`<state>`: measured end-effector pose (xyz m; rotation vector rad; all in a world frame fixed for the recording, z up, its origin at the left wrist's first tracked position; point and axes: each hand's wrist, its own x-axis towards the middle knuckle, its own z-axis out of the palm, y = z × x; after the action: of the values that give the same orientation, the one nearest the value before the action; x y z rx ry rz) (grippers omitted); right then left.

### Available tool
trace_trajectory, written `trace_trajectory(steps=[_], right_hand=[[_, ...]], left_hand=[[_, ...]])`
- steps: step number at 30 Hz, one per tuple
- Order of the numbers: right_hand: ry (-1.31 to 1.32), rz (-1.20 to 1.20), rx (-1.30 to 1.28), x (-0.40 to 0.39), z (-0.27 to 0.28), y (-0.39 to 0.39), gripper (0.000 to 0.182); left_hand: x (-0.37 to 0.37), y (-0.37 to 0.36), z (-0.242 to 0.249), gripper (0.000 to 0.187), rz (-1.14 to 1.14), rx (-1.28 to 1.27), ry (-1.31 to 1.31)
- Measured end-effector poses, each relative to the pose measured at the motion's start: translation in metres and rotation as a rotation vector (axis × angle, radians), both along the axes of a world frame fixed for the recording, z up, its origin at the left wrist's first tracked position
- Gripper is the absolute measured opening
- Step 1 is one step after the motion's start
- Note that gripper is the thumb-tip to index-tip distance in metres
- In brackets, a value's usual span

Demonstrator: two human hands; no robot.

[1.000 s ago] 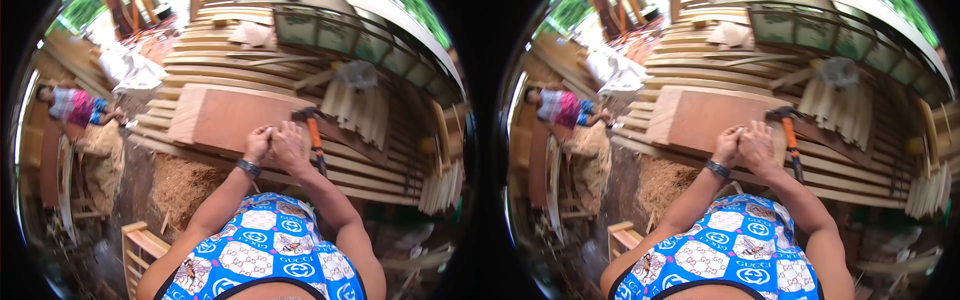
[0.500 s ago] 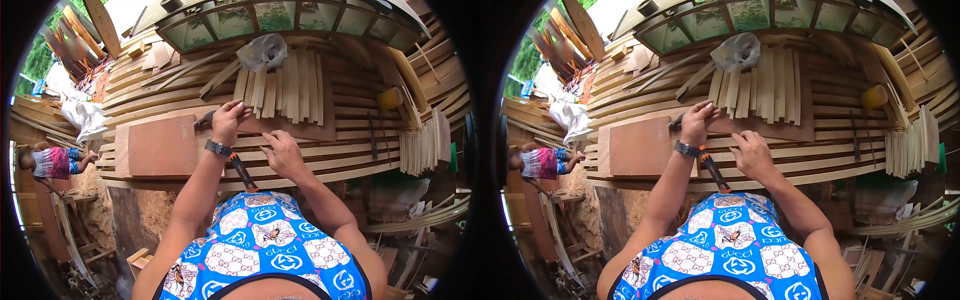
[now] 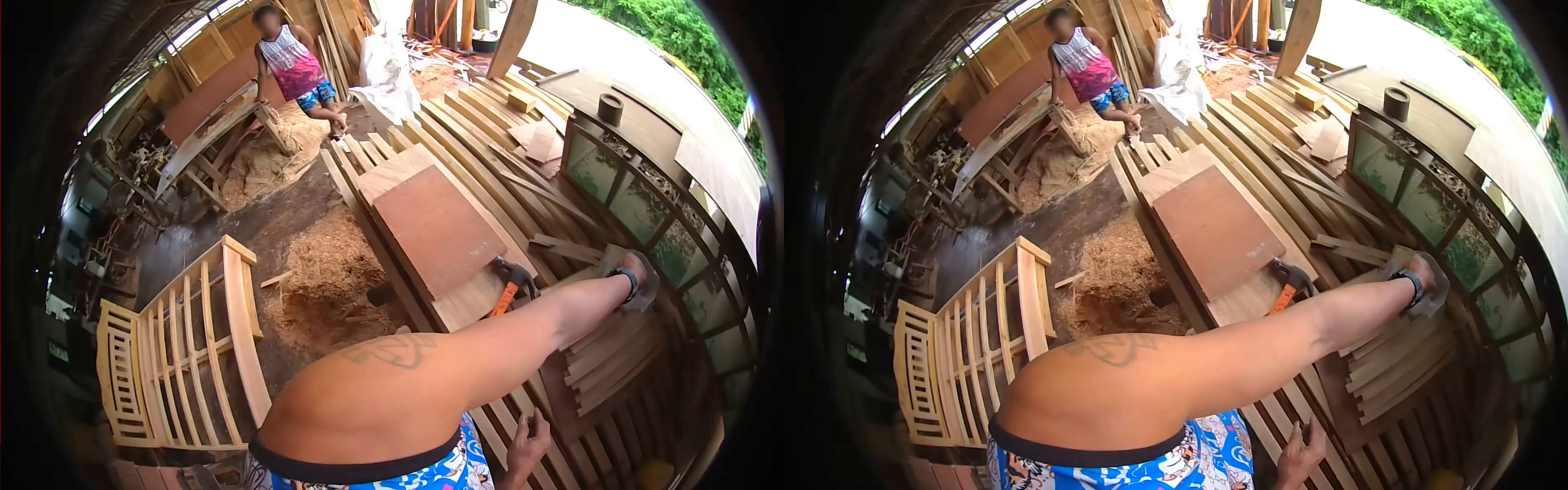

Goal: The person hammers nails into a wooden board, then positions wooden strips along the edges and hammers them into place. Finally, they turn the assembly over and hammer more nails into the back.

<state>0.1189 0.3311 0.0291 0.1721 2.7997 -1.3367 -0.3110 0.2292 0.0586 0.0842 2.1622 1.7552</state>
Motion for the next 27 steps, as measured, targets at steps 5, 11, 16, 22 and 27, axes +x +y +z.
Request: trace_trajectory(steps=[5,11,16,22,27], right_hand=[[0.016,0.131,-0.026,-0.025,0.011,-0.003,0.037],[0.105,0.296,0.034,-0.076,0.016,-0.012,0.036],[0.138,0.425,0.010,-0.106,0.018,-0.055,0.036],[0.143,0.574,0.060,-0.112,0.010,-0.140,0.035],[0.128,0.524,0.060,-0.117,0.020,-0.216,0.036]], left_hand=[[0.004,0.013,-0.009,0.017,-0.007,-0.027,0.062],[0.044,-0.026,0.001,0.017,0.103,0.050,0.317],[0.126,-0.141,0.034,0.024,0.284,0.046,0.486],[0.180,-0.319,-0.003,0.028,0.404,-0.110,0.550],[0.221,-0.467,-0.029,0.023,0.687,-0.317,0.424]])
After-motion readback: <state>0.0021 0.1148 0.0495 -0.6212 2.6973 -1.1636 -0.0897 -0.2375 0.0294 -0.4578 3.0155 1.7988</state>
